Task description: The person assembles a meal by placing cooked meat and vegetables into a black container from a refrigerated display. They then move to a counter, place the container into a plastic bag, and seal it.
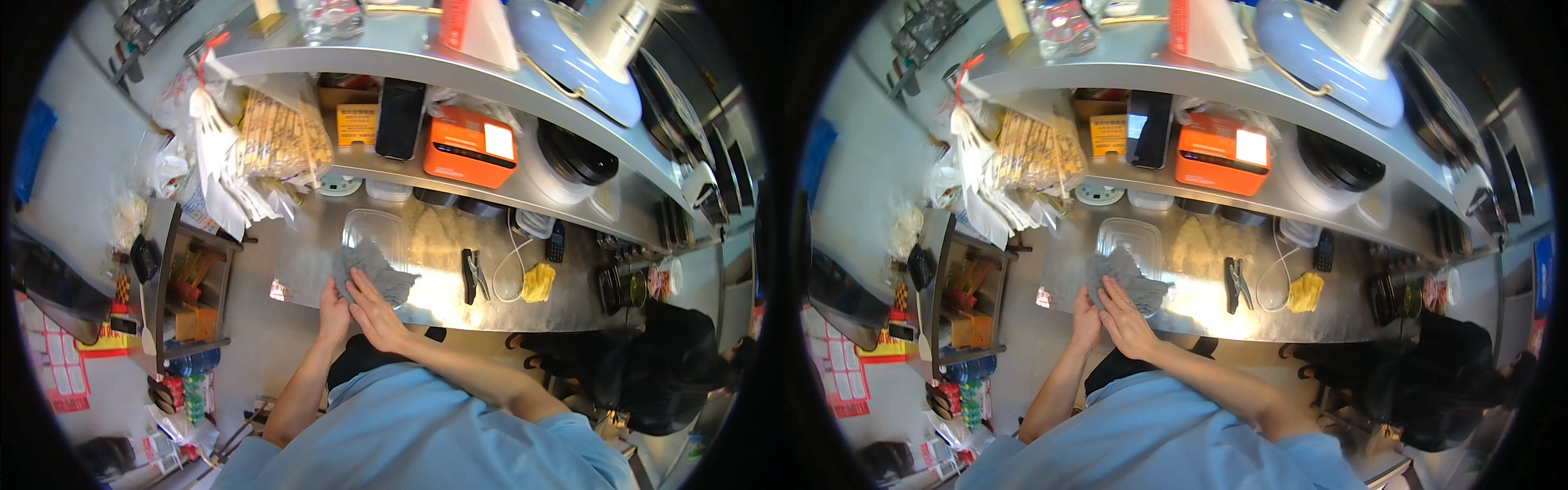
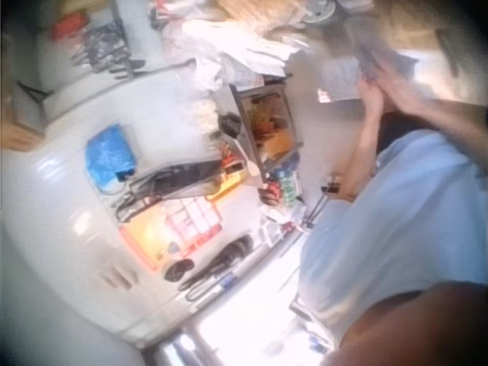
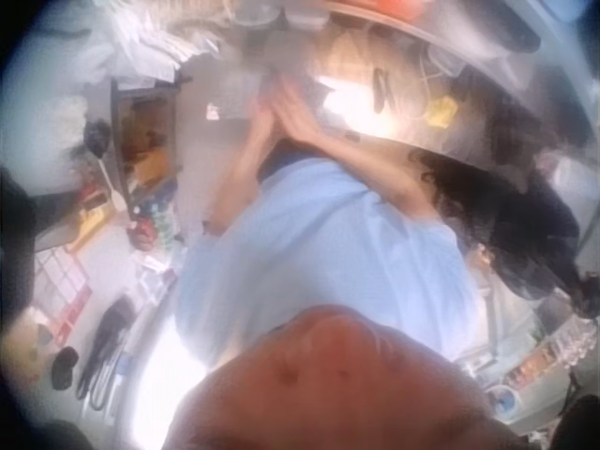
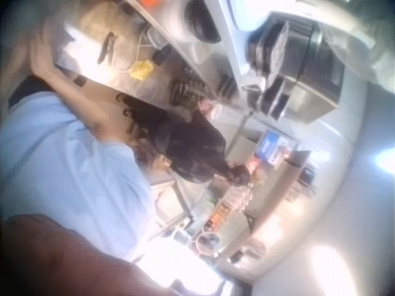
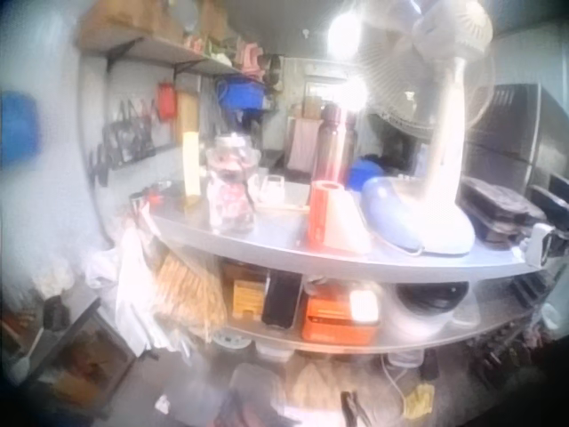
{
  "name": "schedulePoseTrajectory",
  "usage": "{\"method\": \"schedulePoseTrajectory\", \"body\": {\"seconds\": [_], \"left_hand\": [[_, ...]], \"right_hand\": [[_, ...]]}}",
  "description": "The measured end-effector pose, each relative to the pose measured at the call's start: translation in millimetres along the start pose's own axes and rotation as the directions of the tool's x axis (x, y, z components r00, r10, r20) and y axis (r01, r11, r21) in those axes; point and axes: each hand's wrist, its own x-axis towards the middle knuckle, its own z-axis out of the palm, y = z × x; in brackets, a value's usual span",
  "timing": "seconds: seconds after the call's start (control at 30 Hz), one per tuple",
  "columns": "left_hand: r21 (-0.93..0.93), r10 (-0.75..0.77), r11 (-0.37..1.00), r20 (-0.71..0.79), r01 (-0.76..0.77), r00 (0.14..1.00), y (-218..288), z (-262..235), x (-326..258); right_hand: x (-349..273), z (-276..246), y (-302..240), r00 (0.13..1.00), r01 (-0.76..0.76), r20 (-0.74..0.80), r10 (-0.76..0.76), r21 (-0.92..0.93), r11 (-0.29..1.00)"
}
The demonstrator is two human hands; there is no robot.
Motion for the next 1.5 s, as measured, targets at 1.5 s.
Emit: {"method": "schedulePoseTrajectory", "body": {"seconds": [1.5], "left_hand": [[0.301, 0.055, 0.951, 0.085, -0.078, 0.995, 82, 44, -25]], "right_hand": [[-42, -171, 53, 0.860, -0.198, -0.253, 0.443, 0.635, 0.747]]}}
